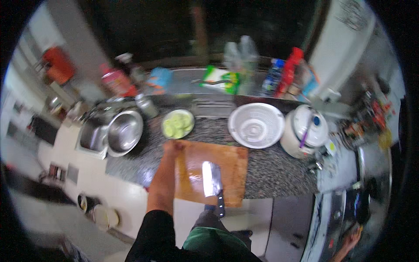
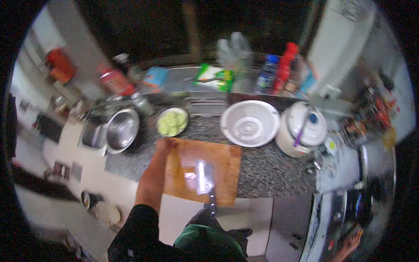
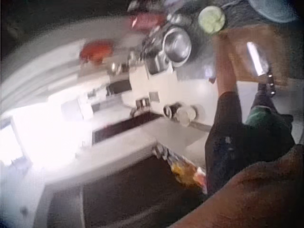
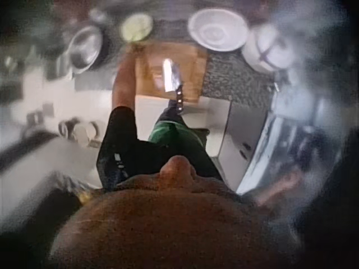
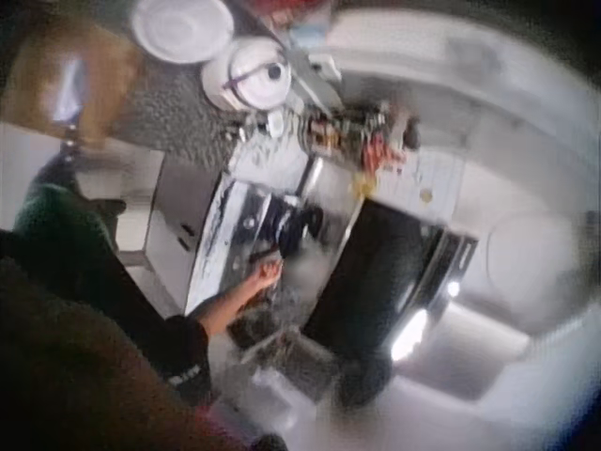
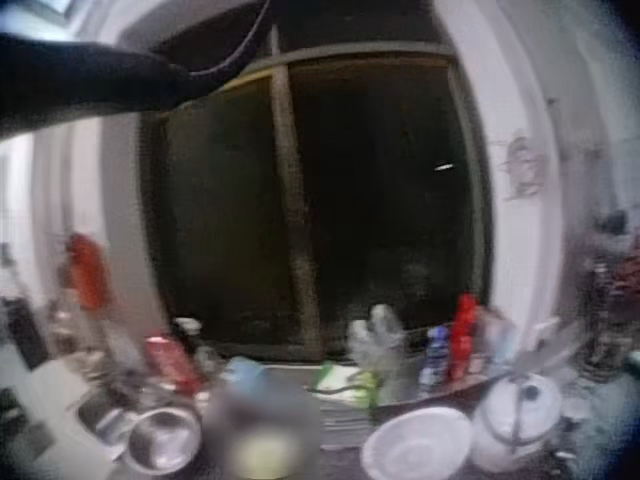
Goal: The person places sliced cucumbers into a wok on a stove by hand and uses a spatula to stir them. They turn a knob on the stove, handle a towel, and use a spoon to place seasoning into a bowl.
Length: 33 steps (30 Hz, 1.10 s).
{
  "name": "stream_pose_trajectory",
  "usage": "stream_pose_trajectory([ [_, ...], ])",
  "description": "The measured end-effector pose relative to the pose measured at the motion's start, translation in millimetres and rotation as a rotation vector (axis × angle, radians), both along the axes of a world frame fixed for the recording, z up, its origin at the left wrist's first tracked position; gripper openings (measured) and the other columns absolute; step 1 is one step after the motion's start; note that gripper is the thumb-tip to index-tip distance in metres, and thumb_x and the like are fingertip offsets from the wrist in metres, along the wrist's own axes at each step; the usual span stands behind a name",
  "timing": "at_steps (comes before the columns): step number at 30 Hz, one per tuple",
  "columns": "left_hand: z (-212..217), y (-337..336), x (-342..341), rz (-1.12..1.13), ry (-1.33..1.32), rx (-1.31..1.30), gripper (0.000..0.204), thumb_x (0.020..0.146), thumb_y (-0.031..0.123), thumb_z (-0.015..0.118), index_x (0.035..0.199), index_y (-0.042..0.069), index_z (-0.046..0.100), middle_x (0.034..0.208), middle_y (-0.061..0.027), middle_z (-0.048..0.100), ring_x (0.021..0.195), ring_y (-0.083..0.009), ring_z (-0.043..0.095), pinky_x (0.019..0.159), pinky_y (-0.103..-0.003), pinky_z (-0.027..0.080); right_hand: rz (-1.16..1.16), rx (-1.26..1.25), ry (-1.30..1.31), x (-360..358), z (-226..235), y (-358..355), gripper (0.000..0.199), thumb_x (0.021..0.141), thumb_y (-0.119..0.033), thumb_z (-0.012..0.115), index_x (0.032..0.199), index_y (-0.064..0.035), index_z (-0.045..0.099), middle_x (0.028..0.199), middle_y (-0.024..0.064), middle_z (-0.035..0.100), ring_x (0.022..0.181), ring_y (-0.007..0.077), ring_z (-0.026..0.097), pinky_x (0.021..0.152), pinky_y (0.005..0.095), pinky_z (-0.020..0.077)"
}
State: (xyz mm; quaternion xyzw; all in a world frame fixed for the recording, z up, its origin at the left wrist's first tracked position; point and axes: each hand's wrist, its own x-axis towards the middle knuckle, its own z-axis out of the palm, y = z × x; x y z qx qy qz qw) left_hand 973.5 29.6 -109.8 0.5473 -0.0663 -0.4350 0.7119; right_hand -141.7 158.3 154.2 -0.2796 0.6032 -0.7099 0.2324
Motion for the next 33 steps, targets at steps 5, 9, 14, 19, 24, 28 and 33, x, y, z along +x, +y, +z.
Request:
stream_pose_trajectory([
  [5,-24,-24,54,-0.151,-0.034,0.001,0.032,0.087,0.035,0.056,0.097,0.005,0.058,0.088,-0.0128,0.061,0.07,-0.0281,0.061,0.061,-0.041,0.051,0.07,-0.136,-0.438,109,62,-13,0.024,0.093,-0.017,0.047,0.11,-0.0024,0.054,0.067,-0.0034,0.048,0.046,0.0039,0.043,0.039,0.0172,0.036],
  [9,-7,-42,66,-0.081,0.032,0.159,0.031,0.086,0.034,0.056,0.096,0.005,0.057,0.087,-0.0126,0.061,0.071,-0.028,0.06,0.061,-0.04,0.051,-0.136,0.326,-0.239,171,118,-22,0.019,0.091,-0.03,0.051,0.095,-0.0122,0.054,0.057,-0.0083,0.037,0.042,0.0053,0.031,0.038,0.0208,0.024],
  [14,14,-62,44,-0.069,-0.011,0.275,0.029,0.086,0.032,0.056,0.095,0.004,0.057,0.087,-0.0123,0.06,0.071,-0.0278,0.06,0.062,-0.04,0.05,-0.174,0.558,0.14,131,111,24,0.019,0.091,-0.029,0.052,0.089,-0.0102,0.055,0.056,-0.0026,0.043,0.042,0.0108,0.039,0.038,0.0261,0.0301],
  [19,23,-58,40,-0.044,-0.051,0.313,0.028,0.086,0.031,0.055,0.094,0.004,0.057,0.087,-0.012,0.06,0.071,-0.0277,0.06,0.062,-0.039,0.05,-0.153,0.773,0.365,105,100,30,0.018,0.092,-0.023,0.052,0.089,-0.0054,0.054,0.058,-0.0035,0.043,0.045,0.0078,0.038,0.039,0.0254,0.0307],
  [24,28,-54,42,-0.022,-0.072,0.327,0.027,0.086,0.029,0.055,0.094,0.003,0.057,0.086,-0.0118,0.059,0.072,-0.0276,0.059,0.062,-0.039,0.05,-0.165,0.859,0.477,89,100,35,0.02,0.09,-0.02,0.054,0.093,-0.0007,0.058,0.065,-0.0009,0.05,0.053,0.0097,0.043,0.047,0.028,0.0354],
  [28,36,-48,45,-0.014,-0.086,0.325,0.026,0.086,0.028,0.055,0.093,0.003,0.057,0.086,-0.0116,0.059,0.072,-0.0275,0.059,0.062,-0.038,0.049,-0.159,0.839,0.532,51,82,64,0.02,0.09,-0.02,0.052,0.093,-0.0012,0.058,0.062,-0.0021,0.047,0.049,0.009,0.043,0.045,0.027,0.0342],
  [33,61,-29,46,0.034,-0.126,0.292,0.024,0.086,0.026,0.055,0.092,0.003,0.057,0.086,-0.0113,0.058,0.072,-0.0274,0.059,0.063,-0.038,0.049,-0.174,0.816,0.66,66,72,53,0.022,0.089,-0.021,0.054,0.089,0.0011,0.058,0.064,-0.0006,0.05,0.053,0.0097,0.043,0.049,0.0282,0.0353],
])
